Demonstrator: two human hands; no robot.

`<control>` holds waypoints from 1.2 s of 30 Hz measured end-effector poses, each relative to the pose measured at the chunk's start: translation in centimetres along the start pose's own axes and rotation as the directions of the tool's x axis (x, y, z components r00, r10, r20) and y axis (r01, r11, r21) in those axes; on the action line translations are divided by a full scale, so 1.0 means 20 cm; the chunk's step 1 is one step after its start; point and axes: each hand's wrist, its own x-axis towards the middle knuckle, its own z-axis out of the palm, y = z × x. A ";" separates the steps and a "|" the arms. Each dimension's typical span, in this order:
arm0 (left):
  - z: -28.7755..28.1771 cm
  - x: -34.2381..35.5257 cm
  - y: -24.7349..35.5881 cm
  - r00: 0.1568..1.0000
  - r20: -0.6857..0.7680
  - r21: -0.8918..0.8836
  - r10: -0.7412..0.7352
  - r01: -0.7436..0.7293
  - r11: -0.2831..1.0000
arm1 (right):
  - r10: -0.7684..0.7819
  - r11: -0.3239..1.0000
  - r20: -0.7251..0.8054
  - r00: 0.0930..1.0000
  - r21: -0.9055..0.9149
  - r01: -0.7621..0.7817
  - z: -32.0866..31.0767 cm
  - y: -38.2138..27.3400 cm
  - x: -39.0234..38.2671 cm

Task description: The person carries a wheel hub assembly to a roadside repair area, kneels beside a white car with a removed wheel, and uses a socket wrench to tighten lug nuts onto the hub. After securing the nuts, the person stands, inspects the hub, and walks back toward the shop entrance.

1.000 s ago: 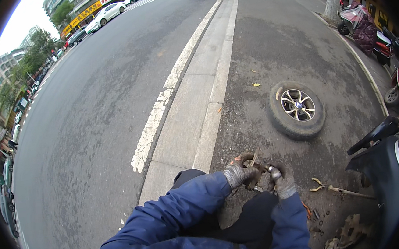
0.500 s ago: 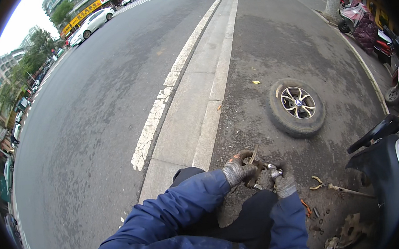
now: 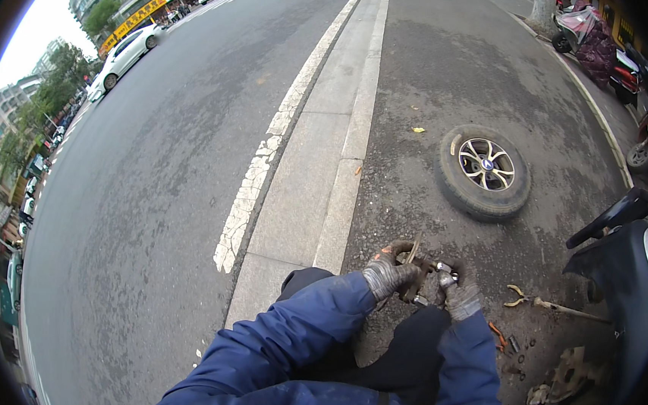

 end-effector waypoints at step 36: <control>-0.07 -0.06 0.01 0.996 0.082 -0.128 0.027 -0.017 0.992 | 0.108 0.994 -0.013 0.994 0.015 -0.107 0.04 -0.01 -0.01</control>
